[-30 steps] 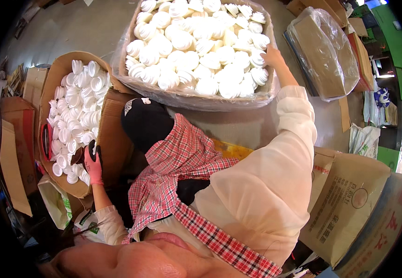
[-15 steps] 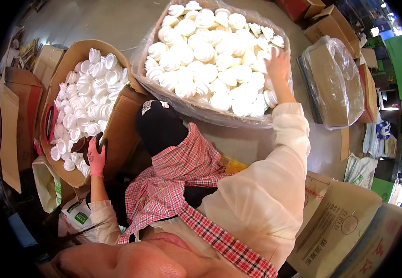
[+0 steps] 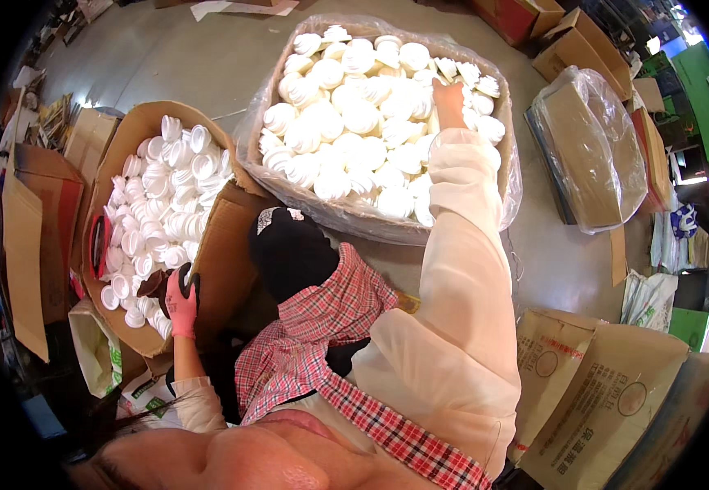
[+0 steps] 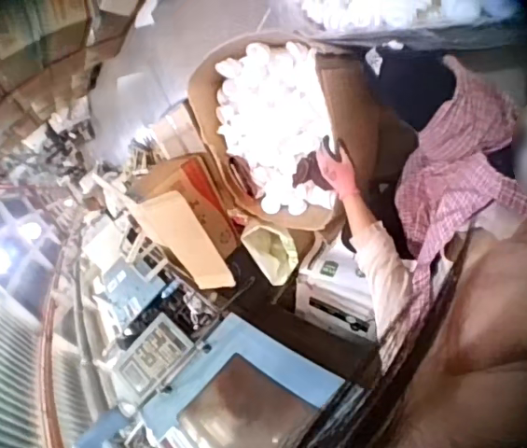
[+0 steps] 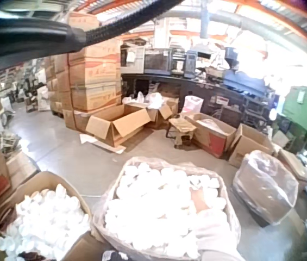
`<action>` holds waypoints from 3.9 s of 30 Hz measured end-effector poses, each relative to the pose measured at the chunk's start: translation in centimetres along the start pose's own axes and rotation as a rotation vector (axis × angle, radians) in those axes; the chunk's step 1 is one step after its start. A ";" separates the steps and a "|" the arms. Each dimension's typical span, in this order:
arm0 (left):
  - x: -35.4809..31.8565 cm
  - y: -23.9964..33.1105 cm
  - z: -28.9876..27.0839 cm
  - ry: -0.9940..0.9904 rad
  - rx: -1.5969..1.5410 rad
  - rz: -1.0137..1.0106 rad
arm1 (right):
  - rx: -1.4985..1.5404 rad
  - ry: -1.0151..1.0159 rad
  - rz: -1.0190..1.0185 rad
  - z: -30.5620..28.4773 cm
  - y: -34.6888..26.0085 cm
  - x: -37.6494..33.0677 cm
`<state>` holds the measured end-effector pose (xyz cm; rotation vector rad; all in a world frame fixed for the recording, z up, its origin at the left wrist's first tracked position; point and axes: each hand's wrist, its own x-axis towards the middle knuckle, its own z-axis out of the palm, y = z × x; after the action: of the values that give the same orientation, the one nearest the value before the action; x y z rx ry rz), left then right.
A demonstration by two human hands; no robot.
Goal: The person sits on the floor and repeatedly assembles small white plastic containers by placing a lid onto a base. They handle the containers one at a time, then place the assembled units into a nearby box.
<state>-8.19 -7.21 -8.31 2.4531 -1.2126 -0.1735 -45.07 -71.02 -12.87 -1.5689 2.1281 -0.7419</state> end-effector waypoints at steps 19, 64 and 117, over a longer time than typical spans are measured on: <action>-0.4 -1.5 0.7 -0.042 0.128 0.018 | -0.458 0.130 -0.326 -6.6 10.4 6.3; -0.2 0.0 -0.1 -0.085 0.221 -0.022 | -0.428 -0.147 -0.564 0.2 -1.4 -2.3; -0.1 0.7 -0.2 0.017 0.212 0.019 | -0.589 -0.319 -0.671 6.1 -6.9 -9.6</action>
<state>-8.73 -7.43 -7.83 2.6153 -1.3065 -0.0192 -33.46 -64.54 -13.33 -2.5637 1.6472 0.0074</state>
